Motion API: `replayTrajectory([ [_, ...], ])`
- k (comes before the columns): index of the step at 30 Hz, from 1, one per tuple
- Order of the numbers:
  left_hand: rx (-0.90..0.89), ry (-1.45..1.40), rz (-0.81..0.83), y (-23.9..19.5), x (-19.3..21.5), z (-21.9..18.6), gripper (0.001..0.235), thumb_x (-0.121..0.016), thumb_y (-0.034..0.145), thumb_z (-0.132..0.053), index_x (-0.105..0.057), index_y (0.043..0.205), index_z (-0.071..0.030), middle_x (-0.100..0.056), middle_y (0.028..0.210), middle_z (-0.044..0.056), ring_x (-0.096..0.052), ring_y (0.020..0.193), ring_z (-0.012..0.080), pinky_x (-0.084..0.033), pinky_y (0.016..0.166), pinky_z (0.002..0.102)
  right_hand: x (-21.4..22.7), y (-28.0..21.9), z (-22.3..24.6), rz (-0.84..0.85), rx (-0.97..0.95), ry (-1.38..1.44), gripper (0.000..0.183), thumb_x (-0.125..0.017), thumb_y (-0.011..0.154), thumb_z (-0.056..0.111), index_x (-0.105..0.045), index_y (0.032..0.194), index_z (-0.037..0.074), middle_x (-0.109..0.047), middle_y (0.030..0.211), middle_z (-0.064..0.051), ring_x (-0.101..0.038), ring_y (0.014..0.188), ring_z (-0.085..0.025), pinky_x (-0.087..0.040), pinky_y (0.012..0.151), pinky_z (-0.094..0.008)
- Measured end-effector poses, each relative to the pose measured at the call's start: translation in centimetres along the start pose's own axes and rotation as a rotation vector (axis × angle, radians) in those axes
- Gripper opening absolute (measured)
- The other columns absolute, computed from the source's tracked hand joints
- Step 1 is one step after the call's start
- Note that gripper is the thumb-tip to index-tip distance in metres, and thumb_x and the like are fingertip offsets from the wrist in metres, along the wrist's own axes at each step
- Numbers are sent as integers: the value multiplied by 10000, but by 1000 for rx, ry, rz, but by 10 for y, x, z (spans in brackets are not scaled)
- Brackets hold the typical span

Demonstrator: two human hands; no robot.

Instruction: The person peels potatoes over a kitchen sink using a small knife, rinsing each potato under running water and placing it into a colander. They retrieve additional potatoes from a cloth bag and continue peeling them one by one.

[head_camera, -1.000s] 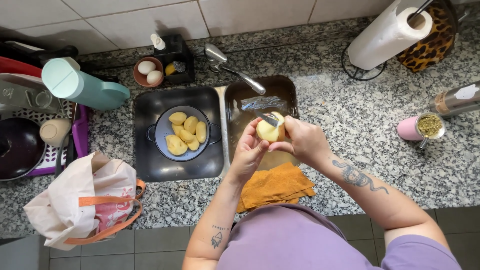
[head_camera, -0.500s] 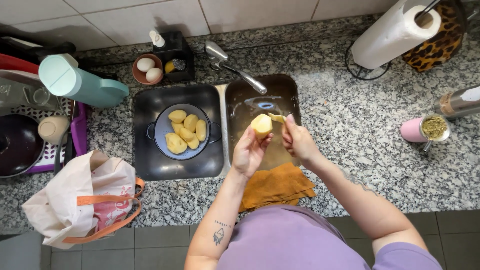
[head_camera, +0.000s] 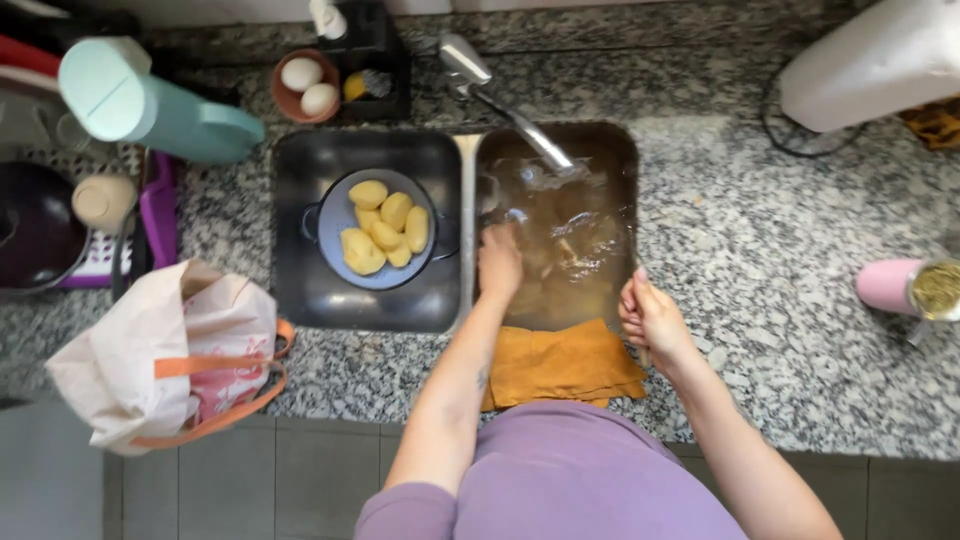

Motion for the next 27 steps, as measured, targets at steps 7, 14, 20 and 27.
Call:
replayTrajectory([
  [7, -169, 142, 267, -23, -3, -6, 226, -648, 808, -166, -561, 1008, -223, -468, 1052, 86, -619, 846, 380, -559, 684, 451, -1, 6, -1, 22, -21, -76, 490, -282, 1020, 526, -371, 751, 127, -190, 590, 48, -168, 415, -47, -139, 325, -157],
  [14, 467, -1295, 258, -21, 77, -21, 370, -429, 896, -558, -482, 1076, -239, -613, 849, 159, -545, 590, 237, -419, 474, 317, -14, 12, 1, 52, 16, -117, 499, -291, 1021, 527, -372, 740, 122, -195, 585, 39, -178, 418, -57, -151, 333, -177],
  [20, 677, -2000, 139, -13, 115, 19, 477, -330, 912, -624, -490, 1028, -191, -613, 738, 175, -416, 389, 139, -289, 313, 203, -15, 8, -4, 43, 8, -90, 494, -301, 1020, 522, -379, 746, 119, -193, 594, 38, -184, 427, -60, -161, 341, -173],
  [27, 488, -940, -401, 9, 136, 106, 406, -491, 946, -505, -500, 1203, -190, -537, 1212, 186, -576, 1060, 329, -487, 883, 372, -18, 1, -5, 12, 13, -78, 492, -323, 1009, 521, -388, 736, 117, -201, 594, 48, -196, 434, -55, -170, 351, -171],
])
Point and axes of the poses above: each hand's wrist, its own y-axis towards the middle knuckle, its own x-axis out of the back of the hand, z = x × y, the point moved 2 cm from there along y, towards the middle knuckle
